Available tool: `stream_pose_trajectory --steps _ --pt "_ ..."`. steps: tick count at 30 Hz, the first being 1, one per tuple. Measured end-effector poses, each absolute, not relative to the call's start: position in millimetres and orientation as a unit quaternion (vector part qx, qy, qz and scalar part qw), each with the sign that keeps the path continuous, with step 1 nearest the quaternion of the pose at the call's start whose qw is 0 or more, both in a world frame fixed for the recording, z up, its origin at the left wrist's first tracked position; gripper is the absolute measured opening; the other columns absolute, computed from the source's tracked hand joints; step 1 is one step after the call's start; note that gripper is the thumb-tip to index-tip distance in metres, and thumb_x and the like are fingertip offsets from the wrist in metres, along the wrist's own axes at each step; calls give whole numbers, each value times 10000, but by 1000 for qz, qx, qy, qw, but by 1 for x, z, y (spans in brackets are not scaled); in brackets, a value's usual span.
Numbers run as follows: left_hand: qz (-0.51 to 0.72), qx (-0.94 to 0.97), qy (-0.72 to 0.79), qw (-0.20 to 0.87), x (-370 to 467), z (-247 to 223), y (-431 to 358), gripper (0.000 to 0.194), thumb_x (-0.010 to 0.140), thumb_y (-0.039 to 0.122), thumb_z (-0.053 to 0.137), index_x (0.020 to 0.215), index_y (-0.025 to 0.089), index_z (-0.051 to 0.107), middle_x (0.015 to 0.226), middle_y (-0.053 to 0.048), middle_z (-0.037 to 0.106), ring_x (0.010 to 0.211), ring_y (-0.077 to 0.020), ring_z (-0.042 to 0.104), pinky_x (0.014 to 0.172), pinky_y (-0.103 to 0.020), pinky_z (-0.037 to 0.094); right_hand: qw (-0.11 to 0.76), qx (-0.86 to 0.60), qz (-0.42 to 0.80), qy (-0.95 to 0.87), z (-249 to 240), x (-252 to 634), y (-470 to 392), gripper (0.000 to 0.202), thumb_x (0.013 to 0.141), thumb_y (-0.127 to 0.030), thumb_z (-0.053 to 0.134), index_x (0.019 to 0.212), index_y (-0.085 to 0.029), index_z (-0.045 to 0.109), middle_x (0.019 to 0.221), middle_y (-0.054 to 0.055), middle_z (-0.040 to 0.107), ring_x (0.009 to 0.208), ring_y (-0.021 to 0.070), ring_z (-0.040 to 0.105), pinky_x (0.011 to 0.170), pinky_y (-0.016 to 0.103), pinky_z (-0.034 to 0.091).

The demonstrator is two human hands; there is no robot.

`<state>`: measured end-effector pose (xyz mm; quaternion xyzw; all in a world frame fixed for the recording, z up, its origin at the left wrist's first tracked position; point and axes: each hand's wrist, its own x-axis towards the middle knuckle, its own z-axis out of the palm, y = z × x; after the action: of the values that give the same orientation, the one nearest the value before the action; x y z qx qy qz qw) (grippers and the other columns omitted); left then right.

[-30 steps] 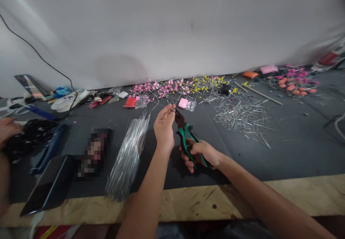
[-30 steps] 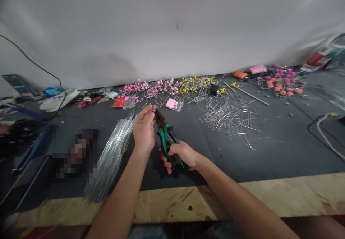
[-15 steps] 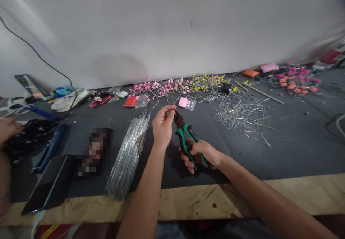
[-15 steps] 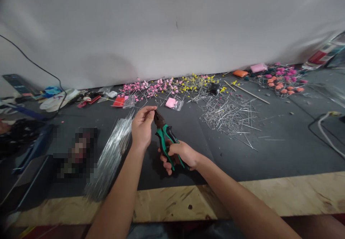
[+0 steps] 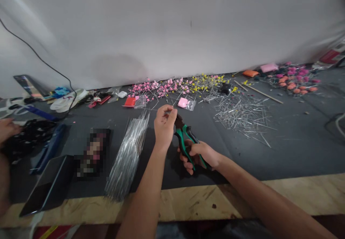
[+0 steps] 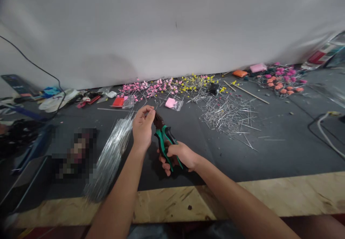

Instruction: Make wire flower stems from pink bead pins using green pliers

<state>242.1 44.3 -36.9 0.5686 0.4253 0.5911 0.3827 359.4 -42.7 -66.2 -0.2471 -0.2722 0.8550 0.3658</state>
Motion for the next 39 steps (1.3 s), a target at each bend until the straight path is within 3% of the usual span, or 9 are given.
stream_pose_trajectory --steps 8,14,20,26,39 --pt "597 540 436 402 243 -36 43 108 735 268 589 791 186 547 671 36 449 600 -73 425 581 -196 368 366 -253 851 -278 -64 358 -43 284 602 -111 421 877 -145 480 625 10 528 471 129 495 445 304 456" --pt "619 512 403 437 244 -41 45 223 684 185 612 900 185 556 799 1 546 729 -94 528 650 -210 437 377 -240 854 -267 -70 359 -42 314 598 -97 403 899 -155 471 633 9 532 478 134 502 451 315 458" --pt "606 520 403 447 240 -47 48 179 747 247 577 911 179 598 843 -29 599 740 -107 562 636 -218 464 380 -232 859 -253 -72 363 -42 312 620 -105 399 920 -155 465 657 16 541 497 135 505 471 321 456" --pt "540 589 428 422 234 -50 50 217 816 291 508 990 195 595 815 -19 593 620 -87 524 609 -222 442 383 -222 863 -246 -71 364 -42 303 632 -119 407 928 -156 463 678 17 547 502 130 503 479 317 453" --pt "510 637 444 370 225 -53 56 162 865 314 418 921 215 534 894 -14 555 710 -108 551 709 -254 450 311 -202 894 -251 -71 378 -38 304 648 -148 394 945 -143 462 661 12 516 484 131 488 455 308 437"
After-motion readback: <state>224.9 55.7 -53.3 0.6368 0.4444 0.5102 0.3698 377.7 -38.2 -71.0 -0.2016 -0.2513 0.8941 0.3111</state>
